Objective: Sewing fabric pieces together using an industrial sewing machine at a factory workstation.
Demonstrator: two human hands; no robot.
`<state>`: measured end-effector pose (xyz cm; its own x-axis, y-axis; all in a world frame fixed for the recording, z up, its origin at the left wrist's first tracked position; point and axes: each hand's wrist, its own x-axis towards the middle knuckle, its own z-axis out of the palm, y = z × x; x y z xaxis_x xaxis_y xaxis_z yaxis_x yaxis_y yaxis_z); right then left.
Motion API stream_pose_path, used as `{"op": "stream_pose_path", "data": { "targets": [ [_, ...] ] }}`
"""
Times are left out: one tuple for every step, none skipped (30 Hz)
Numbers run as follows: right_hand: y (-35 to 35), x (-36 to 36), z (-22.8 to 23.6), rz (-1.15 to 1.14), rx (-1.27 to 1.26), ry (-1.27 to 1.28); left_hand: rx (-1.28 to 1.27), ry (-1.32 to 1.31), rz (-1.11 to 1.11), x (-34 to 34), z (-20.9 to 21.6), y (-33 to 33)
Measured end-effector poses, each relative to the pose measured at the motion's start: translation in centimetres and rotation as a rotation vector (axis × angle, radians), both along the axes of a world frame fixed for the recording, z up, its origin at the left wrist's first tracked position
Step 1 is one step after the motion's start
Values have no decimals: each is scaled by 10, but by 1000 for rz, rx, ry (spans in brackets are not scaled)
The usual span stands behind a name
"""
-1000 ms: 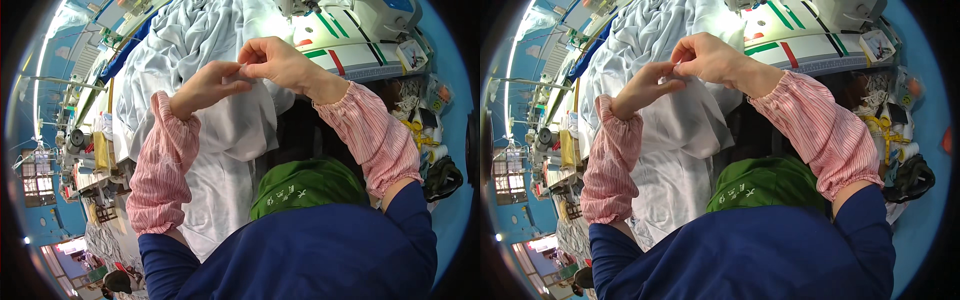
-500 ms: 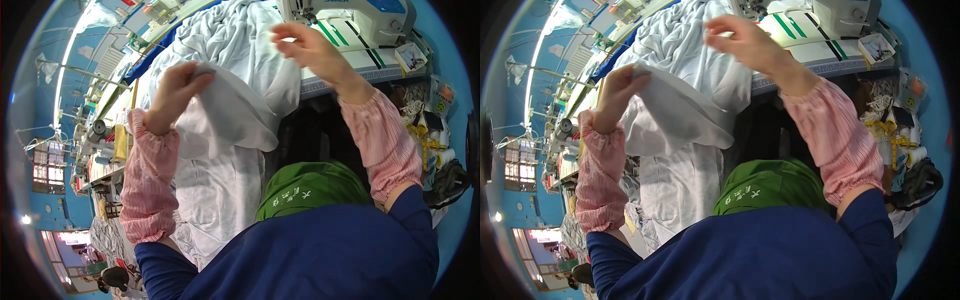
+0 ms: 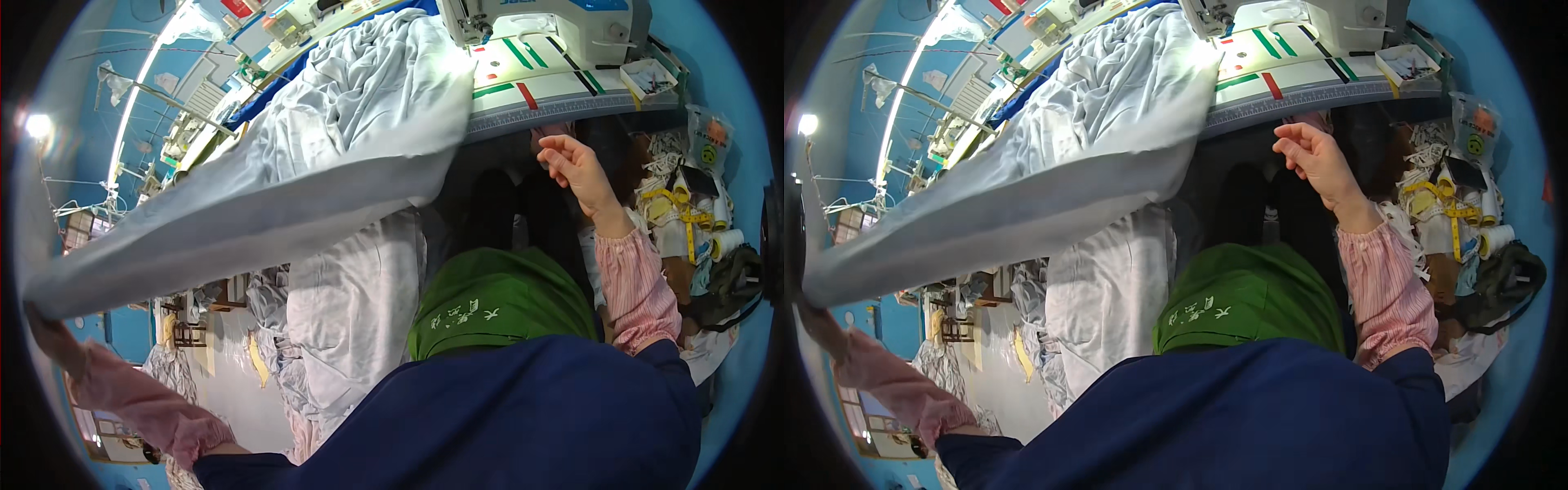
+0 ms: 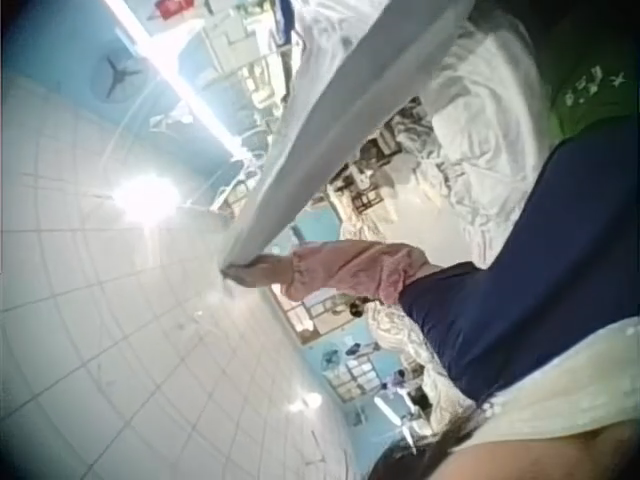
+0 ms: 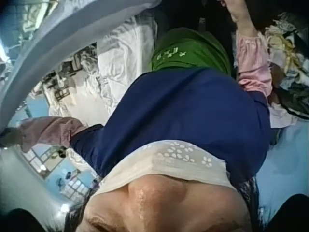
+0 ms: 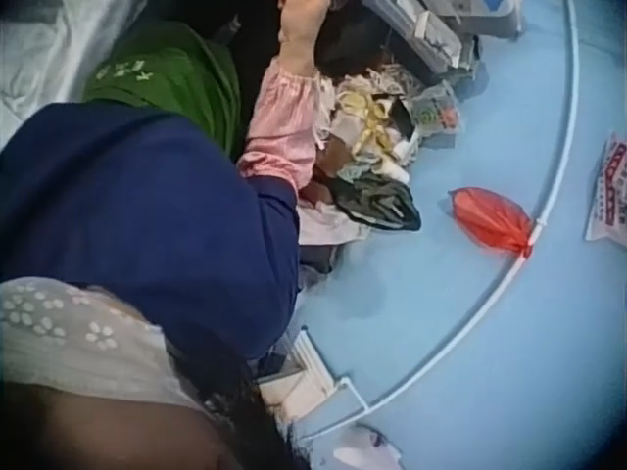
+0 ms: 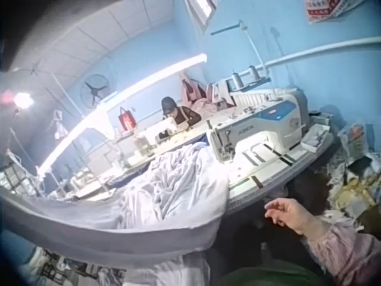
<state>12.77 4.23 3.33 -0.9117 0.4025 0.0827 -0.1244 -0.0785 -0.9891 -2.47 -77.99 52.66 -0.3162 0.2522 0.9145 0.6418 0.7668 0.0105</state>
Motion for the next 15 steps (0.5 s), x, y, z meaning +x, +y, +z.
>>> {"op": "stream_pose_path", "data": {
  "targets": [
    [-6,-3,2,29,-3,13,214,-104,-87,26,3,-27],
    [-12,-7,6,44,-6,17,265,-126,-158,49,4,-49],
    [-18,-10,10,69,31,48,464,-209,-244,71,2,-69],
    [-28,-16,15,68,35,20,698,-268,-323,92,-3,-87],
    [-37,-24,21,101,93,23,669,-282,-328,108,-9,-101],
    [-46,-33,28,152,146,78,422,-168,-80,116,-16,-111],
    [-56,-42,35,181,166,101,377,-97,86,122,-25,-119],
    [-65,-52,43,168,181,48,184,-57,178,128,-34,-124],
    [-73,-64,53,172,332,103,435,-61,69,130,-45,-126],
    [-81,-74,63,175,482,158,659,-78,-61,132,-54,-125],
    [-89,-84,74,179,489,160,691,-61,-42,134,-63,-122],
    [-97,-95,86,99,651,334,577,-24,0,134,-71,-117],
    [-107,-103,97,16,809,512,518,45,94,136,-78,-111],
    [-117,-109,106,20,816,517,471,18,44,138,-85,-106],
    [-128,-115,114,-34,903,614,582,-1,20,142,-93,-102]
  ]
}}
